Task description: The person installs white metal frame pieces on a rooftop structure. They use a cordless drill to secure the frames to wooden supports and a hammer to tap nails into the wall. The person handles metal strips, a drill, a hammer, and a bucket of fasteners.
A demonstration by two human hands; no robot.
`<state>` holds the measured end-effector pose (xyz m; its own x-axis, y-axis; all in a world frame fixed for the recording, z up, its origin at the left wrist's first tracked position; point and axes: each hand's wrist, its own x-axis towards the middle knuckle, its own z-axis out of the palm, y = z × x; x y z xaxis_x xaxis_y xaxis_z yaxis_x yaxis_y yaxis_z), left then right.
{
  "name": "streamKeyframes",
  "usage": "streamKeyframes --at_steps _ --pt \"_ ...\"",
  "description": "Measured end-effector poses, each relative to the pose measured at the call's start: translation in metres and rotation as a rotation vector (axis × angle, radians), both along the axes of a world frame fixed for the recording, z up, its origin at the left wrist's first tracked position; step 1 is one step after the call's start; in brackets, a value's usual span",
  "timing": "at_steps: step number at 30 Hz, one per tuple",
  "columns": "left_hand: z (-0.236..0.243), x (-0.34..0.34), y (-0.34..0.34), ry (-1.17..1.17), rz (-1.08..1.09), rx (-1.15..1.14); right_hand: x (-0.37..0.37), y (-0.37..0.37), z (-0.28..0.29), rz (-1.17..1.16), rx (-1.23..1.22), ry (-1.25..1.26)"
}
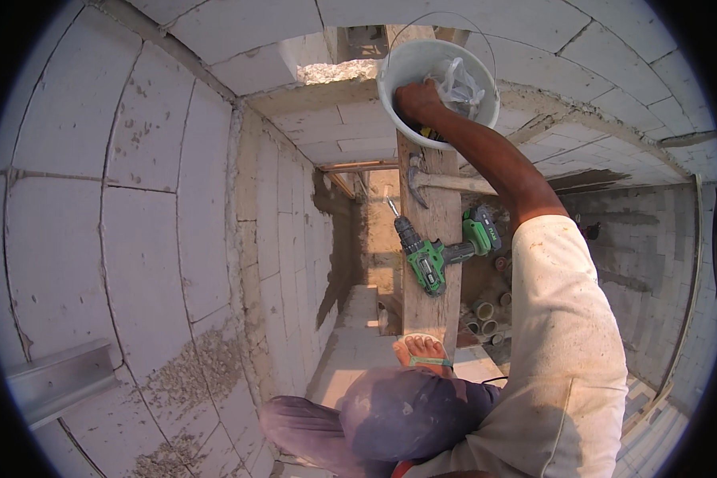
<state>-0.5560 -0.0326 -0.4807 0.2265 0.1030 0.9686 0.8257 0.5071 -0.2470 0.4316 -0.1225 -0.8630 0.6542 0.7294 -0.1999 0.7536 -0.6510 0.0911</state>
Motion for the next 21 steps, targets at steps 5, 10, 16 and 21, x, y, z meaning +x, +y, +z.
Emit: streamKeyframes --at_steps 5,10,16,21 --pt "-0.001 -0.004 -0.007 0.013 0.018 0.002 -0.002 0.002 0.003 0.098 -0.036 -0.002" --pt "-0.005 -0.009 -0.009 0.011 0.026 0.012 0.018 -0.005 0.001 0.141 0.099 0.06" --pt "-0.009 -0.014 -0.005 0.041 0.038 0.02 0.043 -0.003 0.016 -0.008 0.339 0.271" --pt "-0.012 0.006 -0.001 0.064 0.068 0.029 0.064 -0.017 0.03 0.12 0.301 0.206"
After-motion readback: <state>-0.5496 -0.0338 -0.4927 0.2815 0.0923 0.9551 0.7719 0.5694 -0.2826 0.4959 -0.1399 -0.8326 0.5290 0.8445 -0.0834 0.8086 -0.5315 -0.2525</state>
